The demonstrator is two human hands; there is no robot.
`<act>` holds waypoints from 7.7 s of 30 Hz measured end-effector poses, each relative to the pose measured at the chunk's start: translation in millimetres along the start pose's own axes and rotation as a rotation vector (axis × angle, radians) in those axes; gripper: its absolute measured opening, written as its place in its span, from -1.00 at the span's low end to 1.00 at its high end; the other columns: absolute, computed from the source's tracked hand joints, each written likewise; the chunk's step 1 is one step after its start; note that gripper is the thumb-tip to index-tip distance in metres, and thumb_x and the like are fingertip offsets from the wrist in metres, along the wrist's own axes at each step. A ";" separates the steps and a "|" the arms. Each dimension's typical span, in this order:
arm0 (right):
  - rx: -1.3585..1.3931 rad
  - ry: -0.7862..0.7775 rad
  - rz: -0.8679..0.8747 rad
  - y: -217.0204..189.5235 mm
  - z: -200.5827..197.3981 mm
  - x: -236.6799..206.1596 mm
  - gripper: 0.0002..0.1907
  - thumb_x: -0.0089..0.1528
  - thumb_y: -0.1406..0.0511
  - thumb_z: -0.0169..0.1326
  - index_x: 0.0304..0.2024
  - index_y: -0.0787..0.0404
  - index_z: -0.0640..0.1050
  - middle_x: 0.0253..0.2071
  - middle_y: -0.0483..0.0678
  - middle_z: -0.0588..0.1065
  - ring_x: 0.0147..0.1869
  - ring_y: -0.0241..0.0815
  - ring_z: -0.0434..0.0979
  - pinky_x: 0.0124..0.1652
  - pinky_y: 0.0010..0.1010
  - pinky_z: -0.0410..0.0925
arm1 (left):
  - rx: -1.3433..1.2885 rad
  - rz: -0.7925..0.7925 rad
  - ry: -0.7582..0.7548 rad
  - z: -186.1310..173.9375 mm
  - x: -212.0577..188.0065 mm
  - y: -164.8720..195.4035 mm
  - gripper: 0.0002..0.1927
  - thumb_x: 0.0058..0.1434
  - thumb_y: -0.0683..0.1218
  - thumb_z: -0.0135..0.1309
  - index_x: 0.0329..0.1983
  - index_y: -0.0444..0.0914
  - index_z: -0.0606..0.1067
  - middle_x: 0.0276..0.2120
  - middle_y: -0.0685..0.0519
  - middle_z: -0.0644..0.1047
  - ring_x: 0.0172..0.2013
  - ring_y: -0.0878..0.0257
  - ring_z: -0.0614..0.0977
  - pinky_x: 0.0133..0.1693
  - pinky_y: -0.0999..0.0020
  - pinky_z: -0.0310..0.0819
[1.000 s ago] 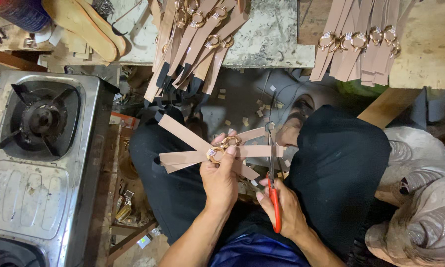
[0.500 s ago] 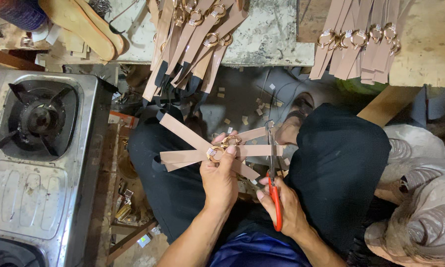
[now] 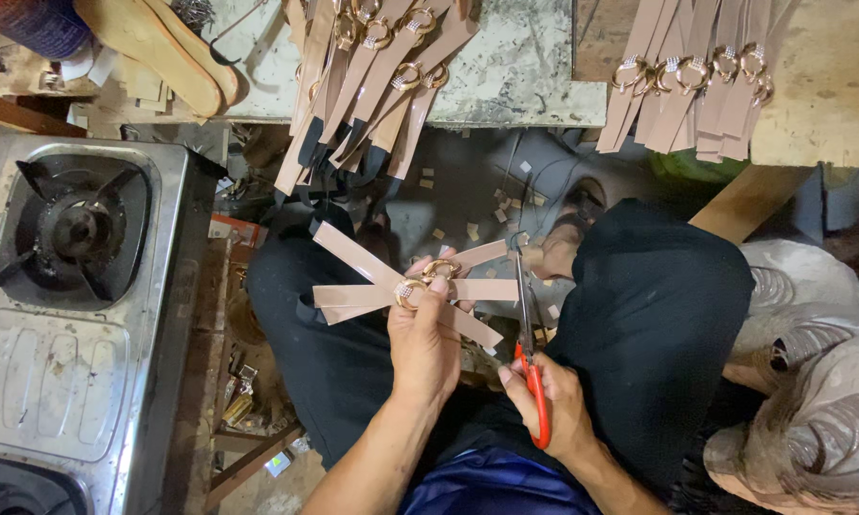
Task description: The person sits on the floor of a sandal workshop and uses red-handled scissors to trim the ends of beige strap pieces fitted with metal ring buckles. They cut each strap one at a time, place the trimmed strap on the workbench with finished straps, and pick up the next untrimmed strap.
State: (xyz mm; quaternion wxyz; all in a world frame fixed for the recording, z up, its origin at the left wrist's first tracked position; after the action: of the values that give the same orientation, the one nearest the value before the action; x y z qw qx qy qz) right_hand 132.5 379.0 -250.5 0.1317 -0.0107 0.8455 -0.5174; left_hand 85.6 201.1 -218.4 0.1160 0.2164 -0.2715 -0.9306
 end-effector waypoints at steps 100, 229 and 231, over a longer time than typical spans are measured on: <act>0.407 -0.224 0.448 104.8 -108.6 49.8 -0.72 0.19 0.17 0.28 -0.28 0.23 0.52 -0.60 -0.13 0.44 -0.59 -0.30 0.41 -0.51 -0.43 0.30 | 0.932 0.383 -0.707 303.4 181.0 -217.7 -0.28 0.34 -0.03 0.15 0.44 -0.42 0.17 0.30 -0.23 0.39 0.23 0.05 0.48 0.22 0.20 0.40; 0.336 -0.272 0.095 7.8 -70.1 45.2 -0.54 0.09 0.38 0.31 0.03 0.39 0.53 -0.28 0.02 0.63 -0.22 -0.28 0.62 -0.20 -0.46 0.49 | 0.645 -0.437 -0.429 -72.6 -10.8 -70.9 -0.78 0.32 -0.16 0.11 0.00 -0.30 0.55 -0.34 0.14 0.60 -0.35 0.40 0.59 -0.29 0.44 0.54; 0.334 -0.290 0.044 10.0 -68.1 44.7 -0.56 0.12 0.38 0.30 0.03 0.39 0.53 -0.29 0.00 0.63 -0.23 -0.30 0.63 -0.20 -0.49 0.48 | 0.676 -0.362 -0.491 -72.7 -3.0 -71.4 -0.80 0.40 -0.18 0.10 0.00 -0.39 0.57 -0.36 0.05 0.59 -0.37 0.34 0.57 -0.31 0.44 0.49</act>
State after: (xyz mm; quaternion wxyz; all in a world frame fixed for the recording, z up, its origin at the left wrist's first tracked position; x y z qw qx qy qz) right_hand 74.6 436.1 -239.4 0.2632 -0.0447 0.7202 -0.6403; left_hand 115.0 228.0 -312.3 -0.1937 0.0591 -0.5371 -0.8189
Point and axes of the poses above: each hand's wrist, its own x-axis towards the middle knuckle, its own z-axis out of the palm, y = z × x, the point moved 1 cm from there along x, towards the middle knuckle
